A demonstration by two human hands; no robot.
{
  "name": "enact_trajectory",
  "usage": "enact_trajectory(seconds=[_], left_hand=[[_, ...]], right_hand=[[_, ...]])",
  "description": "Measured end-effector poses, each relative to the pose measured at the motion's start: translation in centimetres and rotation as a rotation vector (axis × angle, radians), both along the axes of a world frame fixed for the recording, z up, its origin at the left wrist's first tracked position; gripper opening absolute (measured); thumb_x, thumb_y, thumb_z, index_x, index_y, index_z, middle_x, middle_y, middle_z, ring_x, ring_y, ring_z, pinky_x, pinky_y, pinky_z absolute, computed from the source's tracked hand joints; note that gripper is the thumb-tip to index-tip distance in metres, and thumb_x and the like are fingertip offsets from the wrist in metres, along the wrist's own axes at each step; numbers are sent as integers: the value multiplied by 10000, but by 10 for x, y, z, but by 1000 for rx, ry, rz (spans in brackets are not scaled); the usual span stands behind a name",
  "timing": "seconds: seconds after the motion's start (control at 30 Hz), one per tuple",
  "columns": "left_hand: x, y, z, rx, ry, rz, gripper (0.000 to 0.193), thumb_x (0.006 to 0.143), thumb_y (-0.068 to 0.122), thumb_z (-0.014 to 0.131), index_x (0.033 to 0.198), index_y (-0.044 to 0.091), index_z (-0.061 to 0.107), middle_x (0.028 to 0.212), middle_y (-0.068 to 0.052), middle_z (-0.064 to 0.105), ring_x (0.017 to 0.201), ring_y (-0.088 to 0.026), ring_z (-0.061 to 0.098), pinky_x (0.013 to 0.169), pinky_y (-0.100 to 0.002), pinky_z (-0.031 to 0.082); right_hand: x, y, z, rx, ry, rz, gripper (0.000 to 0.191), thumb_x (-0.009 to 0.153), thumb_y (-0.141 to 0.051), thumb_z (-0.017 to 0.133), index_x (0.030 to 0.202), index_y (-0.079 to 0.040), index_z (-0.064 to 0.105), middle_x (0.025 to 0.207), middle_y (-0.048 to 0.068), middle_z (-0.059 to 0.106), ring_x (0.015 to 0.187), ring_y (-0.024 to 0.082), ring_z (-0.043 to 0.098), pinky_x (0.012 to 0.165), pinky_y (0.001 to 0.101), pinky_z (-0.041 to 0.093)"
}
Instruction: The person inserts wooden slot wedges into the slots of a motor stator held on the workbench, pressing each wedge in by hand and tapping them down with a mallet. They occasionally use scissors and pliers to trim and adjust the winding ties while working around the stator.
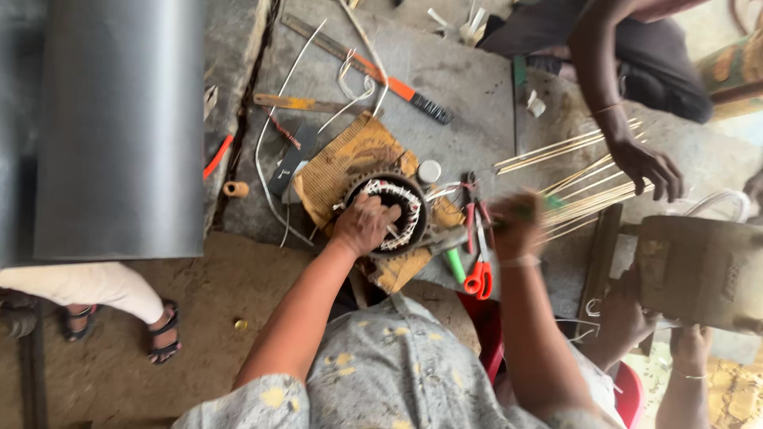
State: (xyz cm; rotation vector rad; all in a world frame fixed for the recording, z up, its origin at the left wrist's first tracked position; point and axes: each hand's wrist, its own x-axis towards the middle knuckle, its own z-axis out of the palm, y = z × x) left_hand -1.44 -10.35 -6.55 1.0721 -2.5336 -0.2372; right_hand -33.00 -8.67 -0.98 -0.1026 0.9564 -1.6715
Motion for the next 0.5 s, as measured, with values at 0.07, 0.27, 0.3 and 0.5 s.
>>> enact_trajectory(seconds=[0.07,0.27,0.3,0.5], left_hand=[[0,2,3,115,-97,-2,118,904,223,623,1008,167,636,738,1,659,879,-222,632,904,-414,453],[0,3,11,126,-97,3,183,897,292,653,1018,155,647,708,-11,658,849,-230,628,870,-426,466],[0,3,12,125,-80,8,168,903,273,652,1029,163,653,720,-6,663,859,-227,629,878,-421,471],[2,3,9,137,-36,25,160,904,305,674,1006,181,669,758,-10,689,877,-229,632,895,-413,478]], right_hand=[[-51,19,17,-145,152,-223,328,958,-378,627,767,-136,516,695,23,525,615,173,528,611,322,458],[-98,5,-36,30,91,-308,313,987,-383,741,972,-78,672,902,56,651,879,220,651,902,383,561],[-88,0,-50,20,46,-316,309,966,-388,734,978,-86,669,912,45,648,886,218,635,875,383,557],[-39,-21,-79,432,-248,-216,208,996,-207,605,1076,-18,637,997,157,700,983,303,675,905,379,607]])
